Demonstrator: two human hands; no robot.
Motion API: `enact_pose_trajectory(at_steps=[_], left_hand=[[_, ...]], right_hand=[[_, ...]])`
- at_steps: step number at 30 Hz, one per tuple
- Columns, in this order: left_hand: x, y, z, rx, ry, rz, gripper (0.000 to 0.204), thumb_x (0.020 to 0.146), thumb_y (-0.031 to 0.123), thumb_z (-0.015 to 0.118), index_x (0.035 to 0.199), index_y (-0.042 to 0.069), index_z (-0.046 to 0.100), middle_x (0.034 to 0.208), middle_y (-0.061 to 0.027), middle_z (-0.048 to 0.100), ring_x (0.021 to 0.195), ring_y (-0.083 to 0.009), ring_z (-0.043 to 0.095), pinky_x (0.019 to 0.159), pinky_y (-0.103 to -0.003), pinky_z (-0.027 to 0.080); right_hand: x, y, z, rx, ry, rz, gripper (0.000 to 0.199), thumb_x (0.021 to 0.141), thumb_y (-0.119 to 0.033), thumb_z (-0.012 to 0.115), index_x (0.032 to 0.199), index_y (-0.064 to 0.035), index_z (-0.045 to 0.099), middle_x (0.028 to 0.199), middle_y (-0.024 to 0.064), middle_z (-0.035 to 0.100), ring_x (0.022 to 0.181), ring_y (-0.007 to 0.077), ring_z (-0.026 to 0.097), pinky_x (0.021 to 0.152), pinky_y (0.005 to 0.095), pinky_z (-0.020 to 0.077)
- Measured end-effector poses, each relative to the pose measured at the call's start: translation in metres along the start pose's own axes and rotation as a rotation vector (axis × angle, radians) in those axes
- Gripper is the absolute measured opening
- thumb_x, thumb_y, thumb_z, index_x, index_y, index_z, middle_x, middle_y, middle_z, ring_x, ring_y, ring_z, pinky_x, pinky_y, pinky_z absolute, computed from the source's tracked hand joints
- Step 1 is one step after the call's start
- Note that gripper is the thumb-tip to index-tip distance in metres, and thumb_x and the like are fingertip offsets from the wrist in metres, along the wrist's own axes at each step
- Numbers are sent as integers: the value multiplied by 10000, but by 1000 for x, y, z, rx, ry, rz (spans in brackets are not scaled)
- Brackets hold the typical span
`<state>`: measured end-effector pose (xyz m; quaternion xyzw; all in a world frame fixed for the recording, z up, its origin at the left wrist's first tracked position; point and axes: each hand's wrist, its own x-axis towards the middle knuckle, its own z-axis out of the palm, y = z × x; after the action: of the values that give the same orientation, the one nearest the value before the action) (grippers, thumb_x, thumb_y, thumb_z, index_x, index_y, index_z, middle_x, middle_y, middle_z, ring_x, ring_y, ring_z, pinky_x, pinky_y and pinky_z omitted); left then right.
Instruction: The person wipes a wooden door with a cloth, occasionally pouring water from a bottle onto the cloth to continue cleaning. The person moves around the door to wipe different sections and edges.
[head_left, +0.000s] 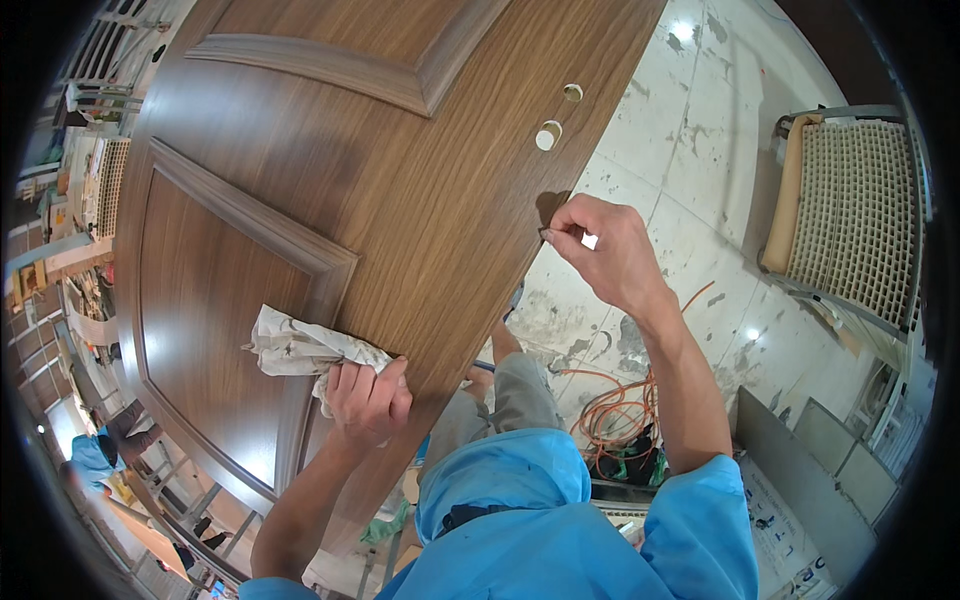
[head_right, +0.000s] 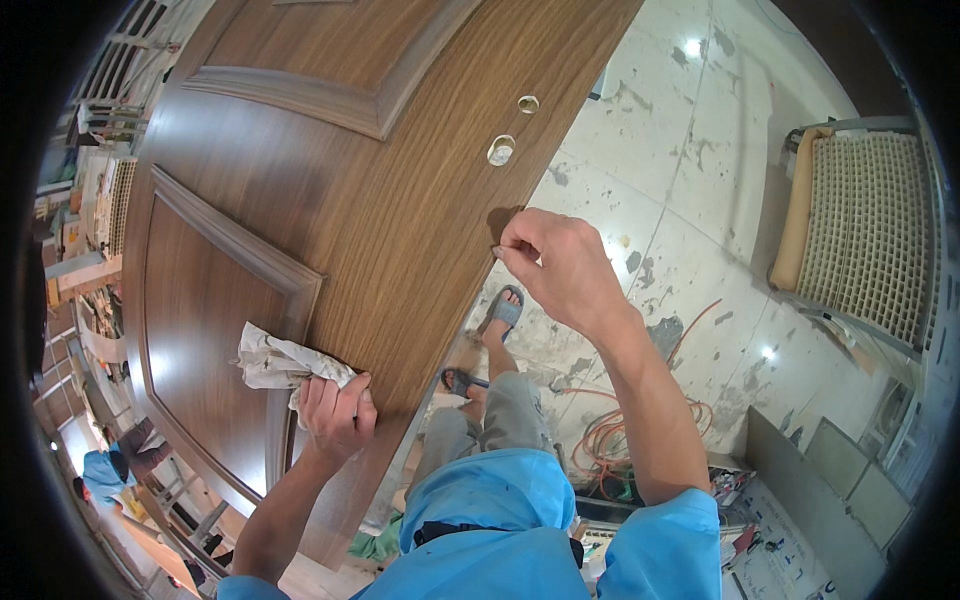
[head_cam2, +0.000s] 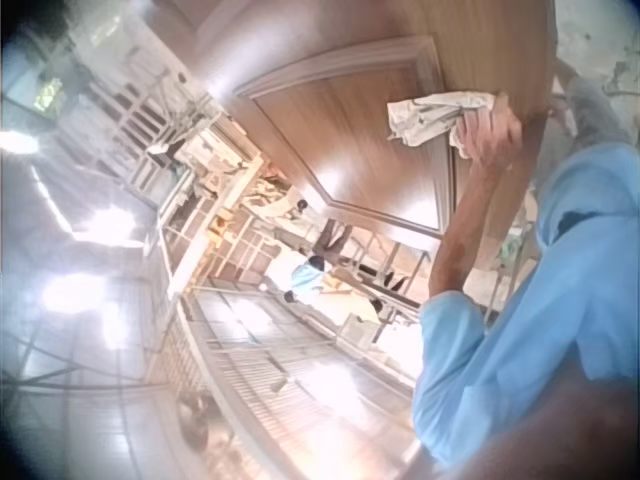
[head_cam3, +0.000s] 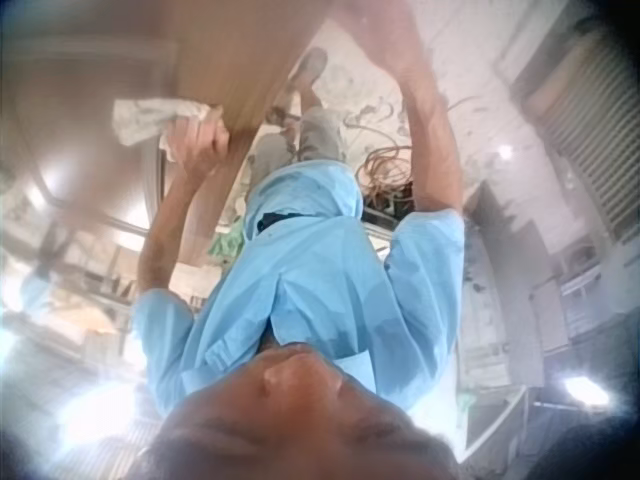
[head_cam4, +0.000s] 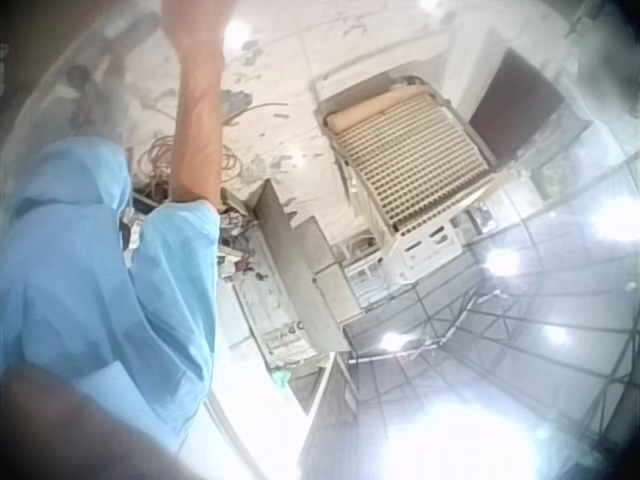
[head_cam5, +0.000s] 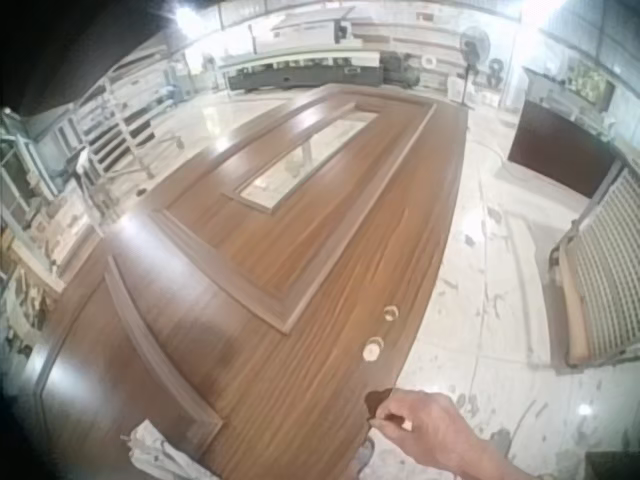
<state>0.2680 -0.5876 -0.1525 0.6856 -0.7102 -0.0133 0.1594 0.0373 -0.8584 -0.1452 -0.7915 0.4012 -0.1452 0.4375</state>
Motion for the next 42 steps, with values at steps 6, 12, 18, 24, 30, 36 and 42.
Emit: enact_pose_trajectory(at_steps=[6,12,18,24,30,36,42], left_hand=[[1,-2,2,-6,21,30,255,699,125,661,934,67,740,711,-71,500,684,-270,510,621,-403,398],[3,-1,0,-35,22,37,250,694,93,650,926,52,736,710,-76,506,670,-271,513,610,-404,390],[4,-1,0,-50,23,40,262,680,87,650,923,38,732,717,-81,520,669,-276,518,614,-406,393],[5,-2,0,-65,32,52,256,686,77,660,930,36,730,725,-82,524,687,-281,525,637,-401,407],[3,-3,1,-77,39,55,253,691,76,678,936,45,731,734,-77,524,693,-274,521,635,-400,404],[5,-3,1,-82,34,55,247,695,81,679,936,52,727,734,-67,524,692,-269,522,630,-398,399],[0,-2,-2,-103,46,51,258,688,81,680,940,55,727,728,-66,521,686,-268,521,620,-393,389]], right_hand=[[-6,0,4,-75,30,-117,86,828,-64,703,849,-3,647,792,143,660,708,328,641,644,391,515],[-2,2,-2,-11,23,-82,90,824,-70,700,837,5,652,753,151,649,697,333,644,637,393,513],[-6,-1,3,10,18,19,91,820,-65,694,833,14,651,737,160,644,693,326,656,636,392,520],[-10,-5,8,-106,56,-185,88,824,-70,696,821,8,655,753,160,652,706,332,657,653,395,526],[-3,2,2,-62,77,-84,78,811,-38,735,838,10,680,768,121,663,665,256,638,649,349,516],[-11,-2,9,-135,38,-181,83,813,-38,739,853,10,685,776,120,672,674,261,647,652,348,520],[-8,0,5,-111,102,-135,78,807,-32,740,852,6,689,781,116,676,698,269,661,662,355,530]])
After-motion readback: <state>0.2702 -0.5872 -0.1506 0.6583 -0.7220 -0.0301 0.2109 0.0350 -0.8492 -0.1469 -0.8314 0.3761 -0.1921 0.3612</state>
